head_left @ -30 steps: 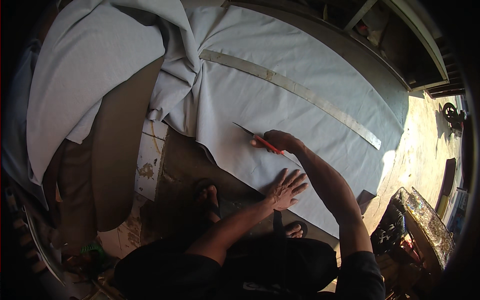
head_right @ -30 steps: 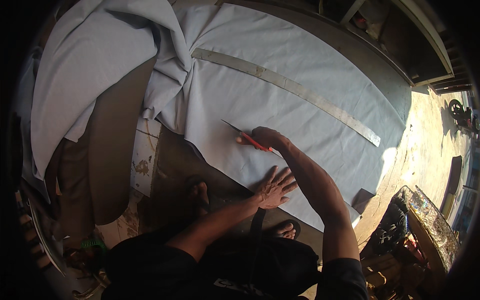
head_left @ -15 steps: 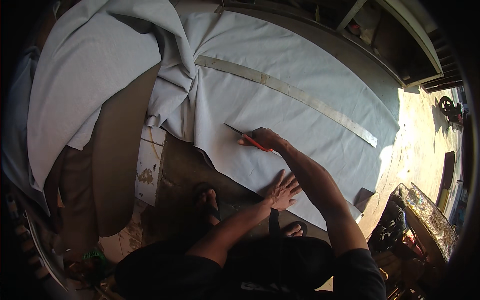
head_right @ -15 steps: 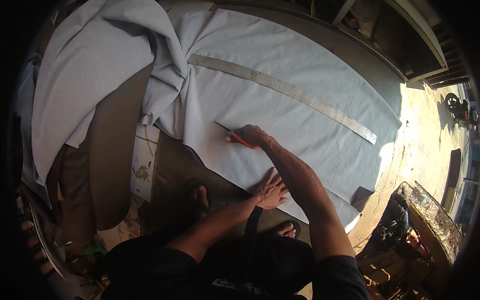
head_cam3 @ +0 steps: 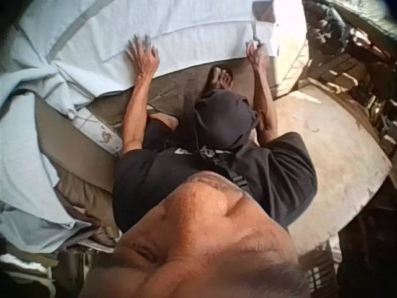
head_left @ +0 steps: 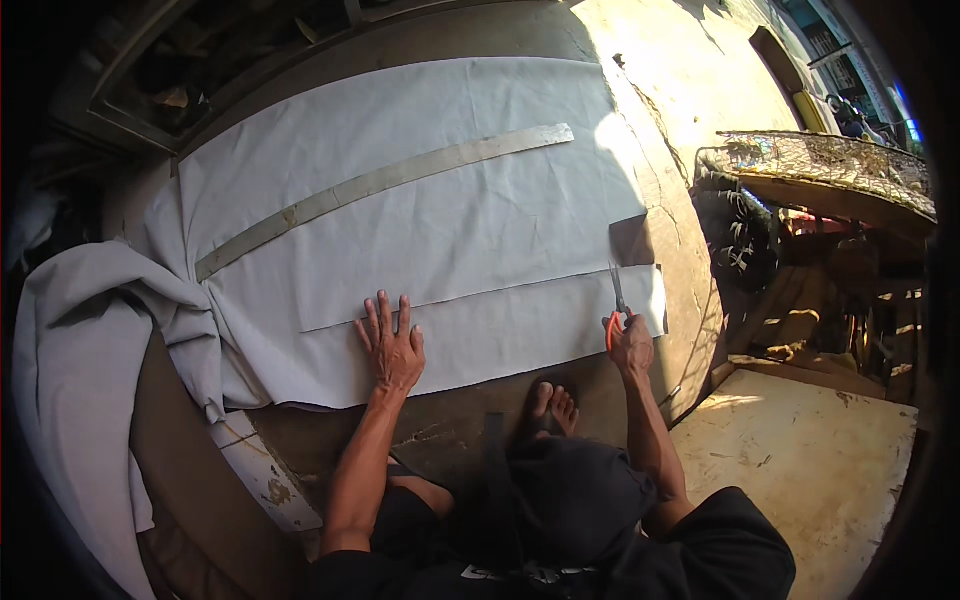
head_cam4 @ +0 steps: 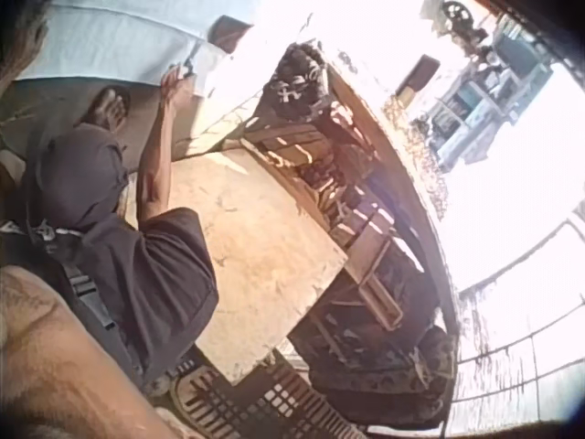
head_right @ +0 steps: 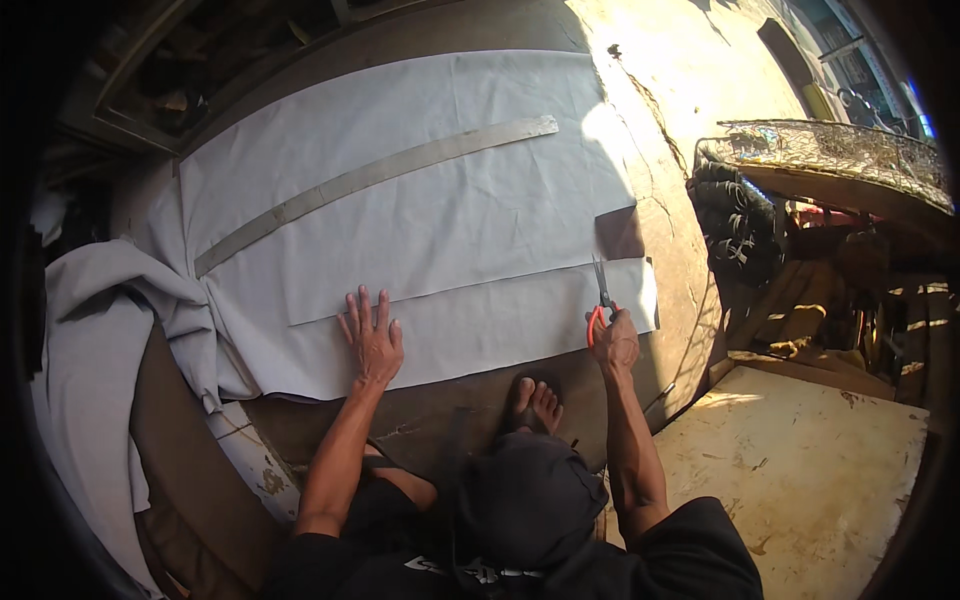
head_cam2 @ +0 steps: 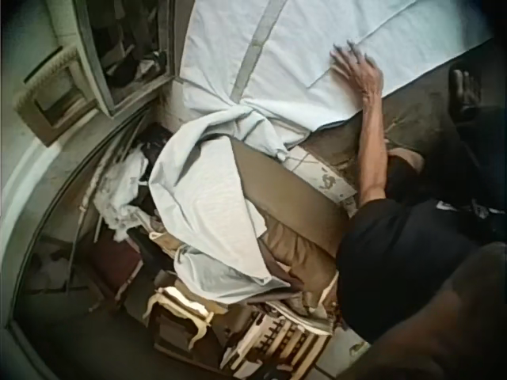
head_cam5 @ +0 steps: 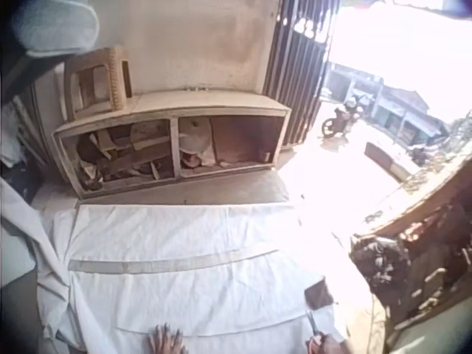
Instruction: The person uses a straightedge and a pencil to mark lines on a piece of white fabric, and then uses scissors to cut a rectangular section out of the fabric.
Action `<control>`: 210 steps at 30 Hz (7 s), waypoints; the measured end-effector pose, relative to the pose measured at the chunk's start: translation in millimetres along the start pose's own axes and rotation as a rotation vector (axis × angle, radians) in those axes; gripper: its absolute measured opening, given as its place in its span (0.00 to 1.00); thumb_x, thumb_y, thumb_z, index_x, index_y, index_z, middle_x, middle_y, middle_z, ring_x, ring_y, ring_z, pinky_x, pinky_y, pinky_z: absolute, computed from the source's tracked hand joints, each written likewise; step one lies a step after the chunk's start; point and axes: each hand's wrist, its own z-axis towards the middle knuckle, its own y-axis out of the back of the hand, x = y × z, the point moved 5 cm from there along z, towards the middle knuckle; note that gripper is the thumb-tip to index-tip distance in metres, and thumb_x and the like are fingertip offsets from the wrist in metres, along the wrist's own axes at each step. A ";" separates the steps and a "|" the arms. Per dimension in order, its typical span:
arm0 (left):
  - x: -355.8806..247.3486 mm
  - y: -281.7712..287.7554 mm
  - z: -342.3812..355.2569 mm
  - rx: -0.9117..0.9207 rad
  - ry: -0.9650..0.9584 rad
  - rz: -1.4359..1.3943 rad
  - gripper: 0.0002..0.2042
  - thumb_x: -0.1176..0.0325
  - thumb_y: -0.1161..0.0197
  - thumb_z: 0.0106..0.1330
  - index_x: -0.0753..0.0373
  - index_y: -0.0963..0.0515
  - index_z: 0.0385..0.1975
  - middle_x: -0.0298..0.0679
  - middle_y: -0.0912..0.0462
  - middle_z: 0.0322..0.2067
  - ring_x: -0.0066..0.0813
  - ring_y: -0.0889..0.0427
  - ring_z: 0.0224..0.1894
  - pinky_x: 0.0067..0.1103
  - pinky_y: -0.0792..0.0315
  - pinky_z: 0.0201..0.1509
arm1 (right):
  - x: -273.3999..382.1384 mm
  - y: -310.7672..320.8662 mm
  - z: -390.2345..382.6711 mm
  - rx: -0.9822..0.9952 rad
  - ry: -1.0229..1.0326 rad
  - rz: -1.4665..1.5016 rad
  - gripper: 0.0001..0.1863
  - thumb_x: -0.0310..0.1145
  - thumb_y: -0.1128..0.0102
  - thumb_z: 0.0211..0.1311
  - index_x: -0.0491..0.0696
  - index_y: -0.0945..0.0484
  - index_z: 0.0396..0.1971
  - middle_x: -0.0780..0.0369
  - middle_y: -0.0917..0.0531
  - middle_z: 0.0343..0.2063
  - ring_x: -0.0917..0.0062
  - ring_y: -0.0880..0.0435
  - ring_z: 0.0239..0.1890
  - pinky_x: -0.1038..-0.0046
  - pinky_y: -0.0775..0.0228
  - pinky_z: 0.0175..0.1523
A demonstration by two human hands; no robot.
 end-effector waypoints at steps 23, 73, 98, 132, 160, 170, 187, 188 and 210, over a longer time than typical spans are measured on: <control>44.1 -17.0 -13.2 0.126 0.136 0.323 0.33 0.61 0.53 0.73 0.55 0.51 0.77 0.51 0.61 0.78 0.56 0.63 0.79 0.55 0.66 0.76 | 17.1 -20.8 173.5 -0.140 0.245 0.043 0.17 0.50 0.53 0.74 0.52 0.31 0.47 0.50 0.15 0.33 0.47 0.16 0.35 0.49 0.26 0.41; 263.4 84.7 -165.3 -0.219 1.415 0.232 0.26 0.49 0.50 0.70 0.69 0.18 0.44 0.61 0.17 0.46 0.59 0.18 0.50 0.46 0.27 0.57 | 97.3 -38.8 128.6 -0.179 0.736 -0.314 0.32 0.56 0.54 0.73 0.64 0.41 0.74 0.61 0.46 0.76 0.68 0.51 0.79 0.38 0.72 0.75; 340.8 183.7 -285.7 -0.217 1.619 0.416 0.36 0.37 0.47 0.66 0.73 0.16 0.40 0.61 0.16 0.44 0.59 0.16 0.48 0.44 0.23 0.55 | 131.8 -96.0 -10.0 0.050 0.927 -0.185 0.34 0.61 0.54 0.70 0.66 0.38 0.73 0.65 0.43 0.75 0.66 0.51 0.78 0.40 0.72 0.77; 312.2 16.1 -257.9 -0.634 2.265 -1.175 0.10 0.65 0.37 0.69 0.60 0.25 0.45 0.37 0.24 0.37 0.32 0.23 0.35 0.30 0.27 0.34 | 197.5 -160.4 -226.9 0.454 1.585 -0.037 0.18 0.31 0.45 0.61 0.54 0.19 0.51 0.61 0.26 0.59 0.65 0.34 0.65 0.51 0.45 0.67; 286.7 50.3 -325.7 -0.702 1.420 -1.636 0.20 0.69 0.36 0.69 0.64 0.29 0.58 0.36 0.24 0.56 0.35 0.28 0.61 0.35 0.37 0.71 | 175.6 -151.8 -244.2 0.391 1.758 -0.085 0.15 0.34 0.45 0.57 0.52 0.15 0.42 0.63 0.22 0.42 0.70 0.26 0.52 0.55 0.41 0.65; 303.7 46.3 -318.8 -0.463 1.683 -1.338 0.18 0.69 0.34 0.68 0.64 0.28 0.55 0.44 0.28 0.58 0.44 0.30 0.64 0.39 0.27 0.66 | 234.0 -160.2 -211.4 0.778 1.585 -0.073 0.08 0.36 0.41 0.62 0.51 0.17 0.37 0.63 0.17 0.37 0.70 0.19 0.45 0.62 0.33 0.52; 300.0 28.4 -326.8 -0.442 1.732 -1.408 0.15 0.67 0.35 0.69 0.59 0.25 0.54 0.36 0.23 0.51 0.36 0.25 0.56 0.35 0.25 0.62 | 227.4 -234.1 -323.4 0.449 2.210 -0.306 0.33 0.56 0.64 0.76 0.57 0.45 0.75 0.68 0.48 0.77 0.74 0.58 0.79 0.49 0.73 0.81; 296.6 24.6 -329.7 -0.431 1.739 -1.415 0.15 0.67 0.35 0.70 0.59 0.25 0.54 0.37 0.23 0.51 0.36 0.25 0.56 0.35 0.26 0.63 | 215.2 -229.2 -329.0 0.396 2.317 -0.319 0.32 0.55 0.63 0.76 0.56 0.43 0.74 0.67 0.47 0.76 0.74 0.57 0.79 0.49 0.72 0.81; 287.4 27.6 -319.8 -0.537 1.634 -1.456 0.18 0.71 0.39 0.71 0.68 0.30 0.58 0.43 0.23 0.52 0.41 0.24 0.57 0.37 0.29 0.64 | 316.1 -288.9 -394.7 0.562 2.320 -0.239 0.30 0.54 0.65 0.77 0.60 0.42 0.73 0.72 0.47 0.76 0.75 0.57 0.79 0.48 0.75 0.80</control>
